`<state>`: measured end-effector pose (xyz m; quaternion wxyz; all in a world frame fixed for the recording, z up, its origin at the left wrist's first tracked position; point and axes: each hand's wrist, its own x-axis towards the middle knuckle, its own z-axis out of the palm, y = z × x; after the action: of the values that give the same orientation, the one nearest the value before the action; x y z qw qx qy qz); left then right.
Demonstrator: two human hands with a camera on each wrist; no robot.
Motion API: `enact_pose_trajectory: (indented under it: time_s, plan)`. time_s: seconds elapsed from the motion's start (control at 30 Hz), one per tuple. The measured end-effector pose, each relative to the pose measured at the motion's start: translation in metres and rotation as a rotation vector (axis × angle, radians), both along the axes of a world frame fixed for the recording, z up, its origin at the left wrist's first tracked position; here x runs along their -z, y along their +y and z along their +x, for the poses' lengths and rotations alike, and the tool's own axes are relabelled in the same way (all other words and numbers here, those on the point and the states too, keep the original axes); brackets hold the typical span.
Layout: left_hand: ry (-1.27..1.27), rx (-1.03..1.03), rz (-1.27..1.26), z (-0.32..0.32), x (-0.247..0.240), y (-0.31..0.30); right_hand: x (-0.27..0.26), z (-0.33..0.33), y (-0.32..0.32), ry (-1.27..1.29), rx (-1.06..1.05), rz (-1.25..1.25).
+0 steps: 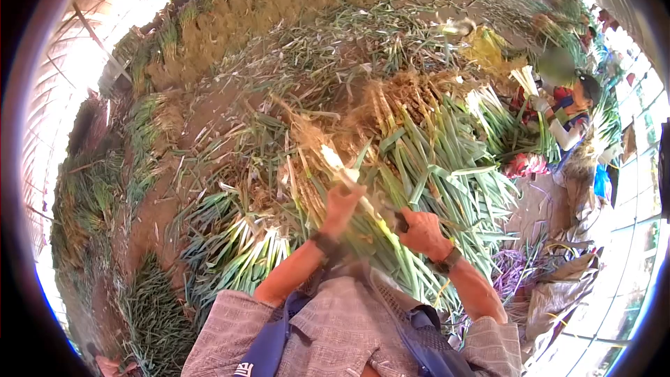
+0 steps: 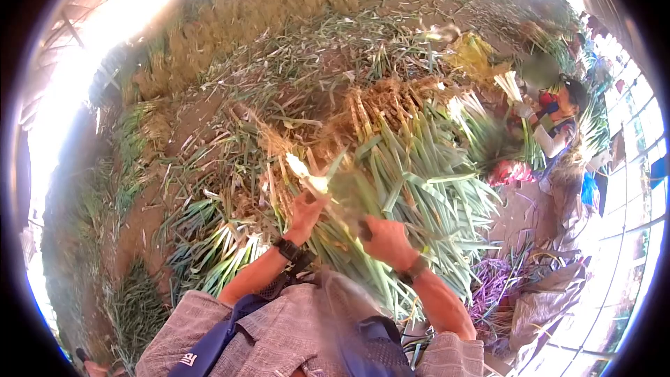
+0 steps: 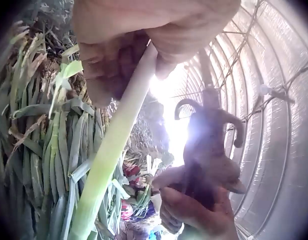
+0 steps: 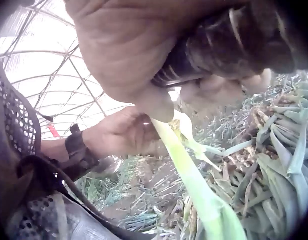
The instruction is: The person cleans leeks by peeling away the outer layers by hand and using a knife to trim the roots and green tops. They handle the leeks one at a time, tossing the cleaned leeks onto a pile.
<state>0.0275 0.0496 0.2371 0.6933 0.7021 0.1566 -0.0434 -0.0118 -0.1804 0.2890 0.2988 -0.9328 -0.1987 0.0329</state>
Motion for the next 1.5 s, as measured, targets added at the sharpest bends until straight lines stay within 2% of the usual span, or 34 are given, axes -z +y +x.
enact_pose_trajectory:
  time_s: [0.07, 0.23, 0.3, 0.4, 0.5, 0.6, 0.67, 0.77, 0.8, 0.97, 1.13, 1.23, 1.33, 1.4, 1.5]
  plan:
    - [0.048, -0.022, -0.040, -0.003, 0.004, 0.001, -0.002, -0.009, 0.003, 0.005, -0.039, 0.019]
    - [0.024, -0.025, 0.006, -0.004, 0.002, -0.002, 0.001, -0.008, 0.001, 0.101, 0.012, -0.040]
    - [0.062, -0.005, 0.034, -0.007, 0.004, -0.005, 0.007, -0.011, -0.001, 0.082, -0.052, 0.011]
    - [-0.029, -0.047, -0.074, -0.010, 0.002, -0.009, 0.007, -0.011, -0.003, 0.118, -0.016, -0.008]
    - [0.009, -0.012, 0.015, -0.004, 0.000, -0.010, 0.014, -0.014, -0.001, 0.064, 0.030, 0.024]
    - [0.128, -0.125, 0.106, -0.004, -0.006, -0.007, 0.016, -0.018, -0.001, 0.088, 0.054, -0.010]
    - [-0.129, -0.138, 0.178, -0.003, 0.018, 0.000, 0.017, -0.021, 0.000, 0.124, 0.037, -0.026]
    - [-0.121, -0.159, 0.289, 0.006, 0.048, 0.014, 0.015, -0.019, 0.003, 0.147, 0.016, -0.050]
    - [-0.118, -0.157, 0.289, 0.004, 0.043, 0.014, 0.014, -0.018, 0.006, 0.140, 0.011, -0.055]
    - [0.027, -0.163, 0.153, -0.002, 0.008, 0.007, 0.004, -0.002, 0.028, 0.155, -0.006, 0.006]
    - [0.083, -0.195, 0.028, -0.003, 0.010, 0.015, 0.004, 0.015, 0.038, 0.142, -0.026, 0.018]
    - [0.078, -0.204, 0.006, -0.007, 0.021, 0.022, 0.007, 0.016, 0.039, 0.162, -0.106, -0.033]
    - [0.101, -0.186, 0.044, -0.006, 0.026, 0.028, 0.008, 0.021, 0.045, 0.303, -0.002, -0.098]
    - [0.088, -0.119, -0.078, -0.008, 0.026, 0.027, 0.010, 0.023, 0.048, 0.332, -0.069, -0.107]
    - [-0.006, -0.053, -0.243, -0.008, 0.043, 0.032, 0.012, 0.032, 0.048, 0.354, 0.014, -0.074]
